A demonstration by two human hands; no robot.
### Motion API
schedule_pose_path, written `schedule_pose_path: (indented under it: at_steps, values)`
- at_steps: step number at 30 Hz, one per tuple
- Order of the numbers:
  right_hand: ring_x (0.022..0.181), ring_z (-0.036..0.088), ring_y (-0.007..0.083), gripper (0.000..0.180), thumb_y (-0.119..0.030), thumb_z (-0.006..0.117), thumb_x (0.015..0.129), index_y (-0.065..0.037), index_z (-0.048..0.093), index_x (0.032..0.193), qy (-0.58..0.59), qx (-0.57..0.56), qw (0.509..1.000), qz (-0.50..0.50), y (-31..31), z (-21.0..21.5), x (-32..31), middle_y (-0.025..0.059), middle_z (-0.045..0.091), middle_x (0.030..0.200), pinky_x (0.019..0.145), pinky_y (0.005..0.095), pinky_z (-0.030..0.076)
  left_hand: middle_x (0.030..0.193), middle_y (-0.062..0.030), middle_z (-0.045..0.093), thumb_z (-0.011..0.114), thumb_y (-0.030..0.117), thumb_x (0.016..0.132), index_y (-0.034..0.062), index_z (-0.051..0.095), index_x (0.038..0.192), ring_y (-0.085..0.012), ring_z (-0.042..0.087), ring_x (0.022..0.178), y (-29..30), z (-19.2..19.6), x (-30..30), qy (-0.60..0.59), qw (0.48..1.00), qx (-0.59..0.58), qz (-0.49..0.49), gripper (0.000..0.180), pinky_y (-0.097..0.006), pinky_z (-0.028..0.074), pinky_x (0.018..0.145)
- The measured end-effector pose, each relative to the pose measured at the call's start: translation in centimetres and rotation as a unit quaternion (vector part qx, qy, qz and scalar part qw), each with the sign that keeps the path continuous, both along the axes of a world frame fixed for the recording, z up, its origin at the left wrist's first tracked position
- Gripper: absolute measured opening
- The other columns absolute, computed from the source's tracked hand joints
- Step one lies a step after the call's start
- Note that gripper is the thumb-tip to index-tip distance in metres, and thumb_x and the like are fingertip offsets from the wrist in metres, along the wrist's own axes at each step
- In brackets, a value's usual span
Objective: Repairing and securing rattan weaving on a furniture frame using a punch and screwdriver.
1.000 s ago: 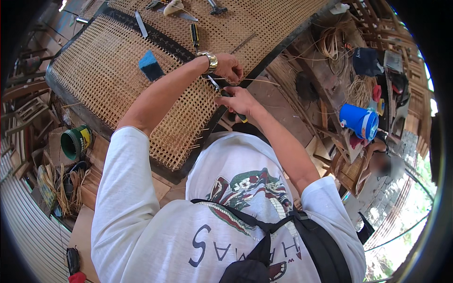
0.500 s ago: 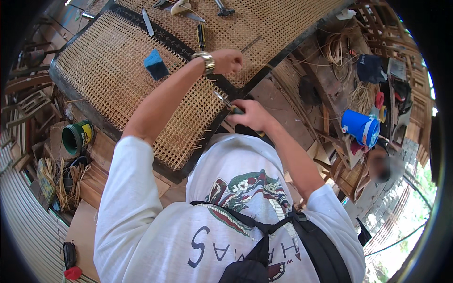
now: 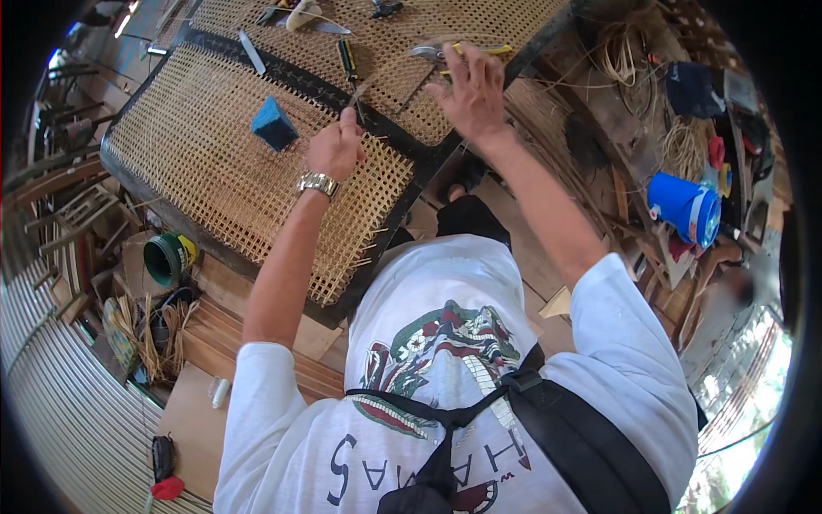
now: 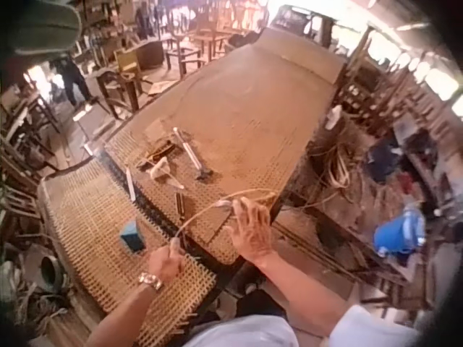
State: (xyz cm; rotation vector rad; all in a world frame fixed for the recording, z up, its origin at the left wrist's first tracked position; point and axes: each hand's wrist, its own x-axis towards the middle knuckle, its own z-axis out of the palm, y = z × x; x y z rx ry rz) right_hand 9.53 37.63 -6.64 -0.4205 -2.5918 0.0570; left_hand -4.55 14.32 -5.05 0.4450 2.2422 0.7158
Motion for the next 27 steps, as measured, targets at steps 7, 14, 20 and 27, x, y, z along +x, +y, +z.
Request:
schedule_pose_path:
  at_steps: [7, 14, 20, 27]
  values:
    - [0.098, 0.057, 0.0261, 0.023, -0.013, 0.069, 0.086, -0.012, 0.071, 0.109, -0.02, -0.241, 0.966, 0.086, -10.0, -1.2, 2.6, 0.0057, 0.058, 0.096, 0.088, 0.0369, 0.046, 0.086, -0.0075, 0.077, 0.07, 0.028, 0.095, 0.0031, 0.074, 0.111, -0.0122, 0.071, 0.075, -0.3, -2.5, 1.0, 0.072, 0.992, 0.087, -0.061, 0.03, -0.029, 0.054, 0.069]
    - [0.096, 0.061, 0.0232, 0.009, -0.017, 0.066, 0.086, -0.015, 0.07, 0.093, -0.076, -0.194, 0.977, 0.046, -11.2, -2.9, 1.1, 0.0034, 0.061, 0.096, 0.081, 0.0408, 0.044, 0.094, -0.017, 0.075, 0.072, 0.022, 0.088, 0.0093, 0.077, 0.107, -0.0302, 0.073, 0.083, 0.6, -1.6, 1.8, 0.071, 0.99, 0.07, -0.103, 0.023, -0.037, 0.057, 0.075]
    - [0.102, 0.061, 0.0226, 0.014, -0.019, 0.057, 0.092, -0.013, 0.065, 0.101, -0.135, -0.151, 0.979, 0.007, -12.1, -3.0, -0.2, 0.0053, 0.063, 0.103, 0.086, 0.0432, 0.042, 0.096, -0.0159, 0.074, 0.072, 0.017, 0.084, 0.0129, 0.077, 0.11, -0.033, 0.071, 0.088, 0.4, -3.4, 0.9, 0.156, 0.966, 0.062, -0.196, 0.027, -0.041, 0.056, 0.081]
    - [0.103, 0.063, 0.028, 0.026, -0.016, 0.064, 0.087, -0.006, 0.064, 0.11, -0.089, -0.245, 0.965, 0.013, -11.2, -3.1, 0.8, 0.0123, 0.065, 0.108, 0.087, 0.0447, 0.046, 0.096, -0.0154, 0.071, 0.071, 0.016, 0.084, 0.0119, 0.077, 0.108, -0.0344, 0.069, 0.088, 0.5, -2.9, 0.4, 0.184, 0.948, 0.062, -0.254, 0.024, -0.043, 0.055, 0.079]
